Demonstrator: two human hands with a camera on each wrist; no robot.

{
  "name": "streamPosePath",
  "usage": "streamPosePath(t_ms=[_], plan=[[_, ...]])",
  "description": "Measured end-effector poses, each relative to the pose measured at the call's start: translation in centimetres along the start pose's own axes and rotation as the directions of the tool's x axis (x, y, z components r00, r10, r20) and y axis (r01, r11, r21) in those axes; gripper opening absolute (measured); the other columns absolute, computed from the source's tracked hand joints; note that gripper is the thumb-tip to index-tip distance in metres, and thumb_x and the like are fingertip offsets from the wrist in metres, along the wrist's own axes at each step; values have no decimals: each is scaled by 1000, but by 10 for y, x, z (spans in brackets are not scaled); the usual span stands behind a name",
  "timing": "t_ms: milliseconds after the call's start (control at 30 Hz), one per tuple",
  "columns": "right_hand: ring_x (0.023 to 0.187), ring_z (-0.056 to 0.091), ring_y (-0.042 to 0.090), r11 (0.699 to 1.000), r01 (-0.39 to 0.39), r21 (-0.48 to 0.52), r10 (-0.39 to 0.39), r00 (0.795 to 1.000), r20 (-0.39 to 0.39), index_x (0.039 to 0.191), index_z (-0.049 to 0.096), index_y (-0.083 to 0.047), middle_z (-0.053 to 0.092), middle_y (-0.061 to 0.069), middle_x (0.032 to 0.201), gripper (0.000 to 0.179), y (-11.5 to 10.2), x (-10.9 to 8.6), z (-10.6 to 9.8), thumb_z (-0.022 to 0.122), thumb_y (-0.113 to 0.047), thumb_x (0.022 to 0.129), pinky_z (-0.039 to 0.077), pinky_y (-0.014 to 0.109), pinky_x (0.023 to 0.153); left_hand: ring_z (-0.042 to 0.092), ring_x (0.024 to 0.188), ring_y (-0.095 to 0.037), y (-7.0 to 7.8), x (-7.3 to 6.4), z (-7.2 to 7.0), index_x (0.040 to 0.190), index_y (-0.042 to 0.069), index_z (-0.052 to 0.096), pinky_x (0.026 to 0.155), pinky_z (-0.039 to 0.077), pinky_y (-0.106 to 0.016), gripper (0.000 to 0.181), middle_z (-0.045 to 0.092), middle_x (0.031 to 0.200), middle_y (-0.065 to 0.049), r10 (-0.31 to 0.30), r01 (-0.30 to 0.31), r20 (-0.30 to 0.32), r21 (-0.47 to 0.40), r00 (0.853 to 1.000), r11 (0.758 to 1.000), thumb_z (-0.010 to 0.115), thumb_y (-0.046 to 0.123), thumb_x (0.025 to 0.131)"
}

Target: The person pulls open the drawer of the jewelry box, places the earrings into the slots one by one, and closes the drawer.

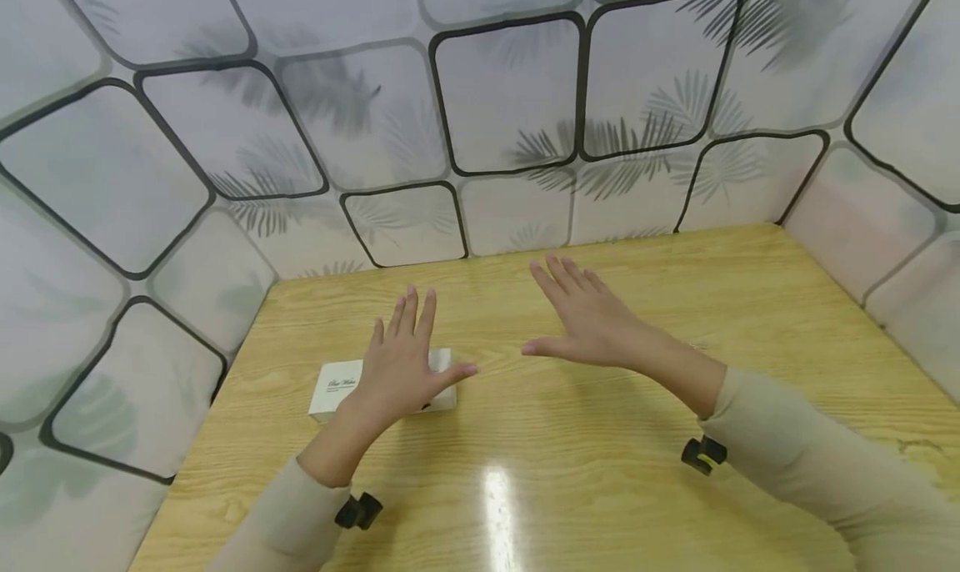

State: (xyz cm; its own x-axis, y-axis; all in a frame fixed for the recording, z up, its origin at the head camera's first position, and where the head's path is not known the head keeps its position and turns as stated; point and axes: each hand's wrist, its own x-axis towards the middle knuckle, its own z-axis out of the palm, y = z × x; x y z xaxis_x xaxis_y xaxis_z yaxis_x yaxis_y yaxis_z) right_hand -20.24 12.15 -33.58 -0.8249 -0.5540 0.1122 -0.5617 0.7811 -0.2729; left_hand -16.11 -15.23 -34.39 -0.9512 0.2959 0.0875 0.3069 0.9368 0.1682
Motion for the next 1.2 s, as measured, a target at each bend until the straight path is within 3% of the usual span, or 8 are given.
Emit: streamPosePath(t_ms=[333,633,667,733,800,900,1200], plan=[[144,-1,35,998,5,64,-4,1000,-14,153,3,-10,-1,17,158,101,-6,9,15,53,-65,85,8,53,118,10,143,-37,-13,-7,7,152,9,6,112,15,-64,105,6,157,-20,2,-3,-13,-75,1000,997,57,67,81],[144,9,31,990,36,138,-23,995,-94,152,10,-8,9,17,157,100,-10,12,24,48,-71,84,17,51,117,19,141,-38,-24,-15,12,152,9,11,113,16,-62,103,11,157,-18,-2,-4,-49,-131,999,991,64,60,80],[145,10,30,988,33,151,-18,995,-101,152,11,-7,10,16,157,101,-11,13,25,48,-71,83,17,50,117,21,140,-38,-25,-16,11,152,9,12,113,18,-61,103,12,157,-18,-2,-6,-60,-146,998,989,64,59,80],[144,11,29,985,30,171,-10,993,-120,152,11,-7,12,14,157,101,-13,15,27,48,-72,83,19,50,117,27,137,-41,-27,-17,12,152,9,13,107,32,-59,101,15,156,-18,1,-16,-92,-160,996,987,64,58,81],[144,12,29,979,30,200,-1,990,-144,152,12,-7,14,13,157,102,-15,17,30,49,-71,82,20,51,116,31,135,-42,-29,-19,12,152,9,15,96,45,-56,99,18,155,-18,11,-34,-129,-179,992,983,66,56,81],[144,13,29,969,31,245,10,986,-168,152,11,-8,14,11,158,102,-20,20,35,48,-72,82,22,52,116,33,134,-40,-33,-22,13,152,10,15,80,53,-53,97,20,155,-17,17,-49,-161,-198,987,979,66,53,82],[143,19,31,939,18,345,40,986,-161,152,14,-7,14,11,158,104,-33,24,46,43,-76,80,27,54,113,26,138,-37,-38,-27,16,153,13,-1,91,48,-58,103,15,157,-14,-62,34,-87,-300,994,953,62,57,83]])
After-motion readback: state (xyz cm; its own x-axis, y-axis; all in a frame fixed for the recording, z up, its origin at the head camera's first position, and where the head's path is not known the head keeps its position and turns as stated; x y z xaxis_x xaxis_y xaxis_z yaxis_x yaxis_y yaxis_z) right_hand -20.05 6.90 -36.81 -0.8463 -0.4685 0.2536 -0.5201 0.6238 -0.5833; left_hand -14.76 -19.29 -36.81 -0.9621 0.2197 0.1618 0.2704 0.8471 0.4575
